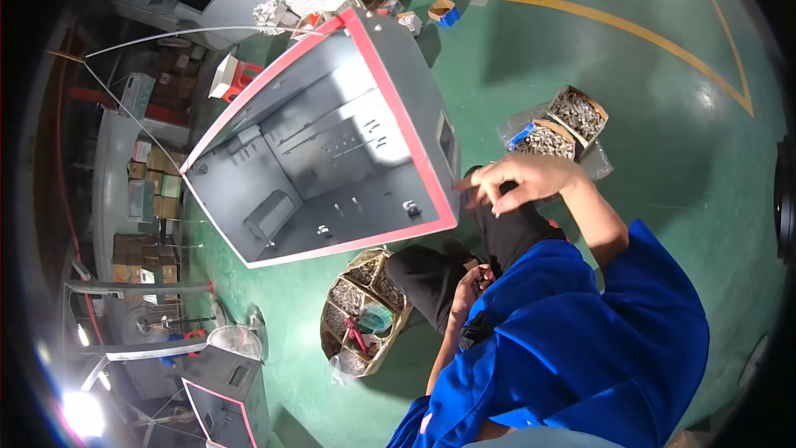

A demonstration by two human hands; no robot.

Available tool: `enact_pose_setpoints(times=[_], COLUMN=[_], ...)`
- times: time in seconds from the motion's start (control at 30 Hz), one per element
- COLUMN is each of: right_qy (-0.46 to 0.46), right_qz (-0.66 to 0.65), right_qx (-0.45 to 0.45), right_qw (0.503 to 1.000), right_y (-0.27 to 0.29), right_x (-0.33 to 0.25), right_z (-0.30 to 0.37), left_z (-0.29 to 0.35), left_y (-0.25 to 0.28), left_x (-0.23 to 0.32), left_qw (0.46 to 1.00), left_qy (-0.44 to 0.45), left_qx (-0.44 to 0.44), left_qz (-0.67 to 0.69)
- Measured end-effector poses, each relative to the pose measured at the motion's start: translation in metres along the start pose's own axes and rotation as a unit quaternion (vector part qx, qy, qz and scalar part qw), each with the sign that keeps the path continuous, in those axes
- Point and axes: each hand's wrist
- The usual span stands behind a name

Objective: The person is assembling small plastic and metal parts into large metal enclosures on a factory floor.

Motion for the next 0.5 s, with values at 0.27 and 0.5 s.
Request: enact_pose_setpoints(times=[0.27,0.5], right_qy=[-0.078,0.025], right_qz=[0.138,0.139], right_qx=[-0.007,-0.023], right_qw=[0.987,0.99], right_y=[-0.029,-0.069], right_x=[0.025,0.043], right_z=[-0.033,-0.049], left_z=[-0.004,0.011], left_y=[0.002,-0.024], left_x=[0.004,0.012], left_qw=[0.999,0.994], left_qy=[0.026,0.044], left_qx=[-0.028,0.096], left_qz=[-0.004,-0.028])
Point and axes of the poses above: each hand's wrist, its own z-axis away from the middle knuckle, its own y-axis out of the back of the hand, x = y × z, and after that the axes turned 10 degrees about z, right-handed
